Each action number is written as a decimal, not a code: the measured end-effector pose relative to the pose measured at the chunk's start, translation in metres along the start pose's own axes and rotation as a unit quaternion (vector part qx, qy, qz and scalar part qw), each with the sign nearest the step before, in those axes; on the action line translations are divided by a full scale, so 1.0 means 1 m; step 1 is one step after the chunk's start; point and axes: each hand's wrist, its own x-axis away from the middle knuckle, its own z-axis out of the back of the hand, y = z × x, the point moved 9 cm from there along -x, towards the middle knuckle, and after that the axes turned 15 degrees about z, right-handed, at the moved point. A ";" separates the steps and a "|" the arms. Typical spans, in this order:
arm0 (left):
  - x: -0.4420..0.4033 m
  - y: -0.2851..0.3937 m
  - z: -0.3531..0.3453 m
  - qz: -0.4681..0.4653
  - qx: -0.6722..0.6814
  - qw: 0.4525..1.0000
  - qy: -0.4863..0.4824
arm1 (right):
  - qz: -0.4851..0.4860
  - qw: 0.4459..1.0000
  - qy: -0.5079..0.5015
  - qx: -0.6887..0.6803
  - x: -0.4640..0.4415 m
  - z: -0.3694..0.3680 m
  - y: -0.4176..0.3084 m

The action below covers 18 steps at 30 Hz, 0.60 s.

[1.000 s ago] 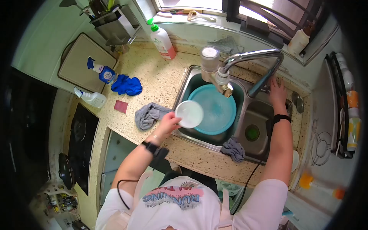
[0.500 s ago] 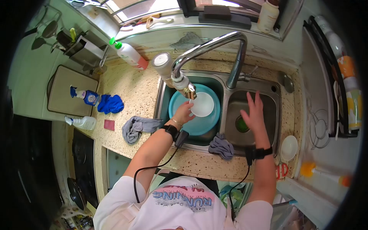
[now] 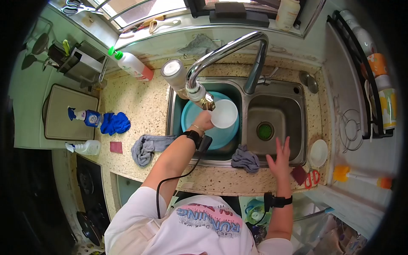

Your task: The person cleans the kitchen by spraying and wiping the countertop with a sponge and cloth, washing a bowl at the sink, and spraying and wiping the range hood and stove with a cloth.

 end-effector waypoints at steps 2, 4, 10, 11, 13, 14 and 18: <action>-0.002 -0.018 -0.010 0.103 0.364 0.924 -0.054 | -0.002 1.000 0.002 -0.005 0.003 -0.005 -0.003; 0.003 -0.017 -0.006 0.106 0.385 0.912 -0.092 | 0.002 1.000 0.004 -0.007 0.003 -0.009 -0.008; 0.020 0.014 -0.023 0.115 0.285 0.951 -0.022 | -0.028 0.999 0.007 -0.039 0.004 -0.019 -0.015; 0.023 0.012 -0.023 0.139 0.244 0.960 0.014 | -0.021 0.999 0.004 -0.027 0.004 -0.021 -0.015; 0.021 0.012 -0.016 0.136 0.173 0.974 0.048 | -0.006 1.000 0.000 -0.004 0.006 -0.025 -0.018; 0.021 0.013 -0.011 0.133 0.138 0.979 0.065 | -0.008 1.000 -0.007 -0.006 0.008 -0.027 -0.019; 0.032 0.074 -0.008 -0.143 -0.043 0.984 0.096 | -0.002 1.000 -0.014 -0.013 0.013 -0.039 -0.025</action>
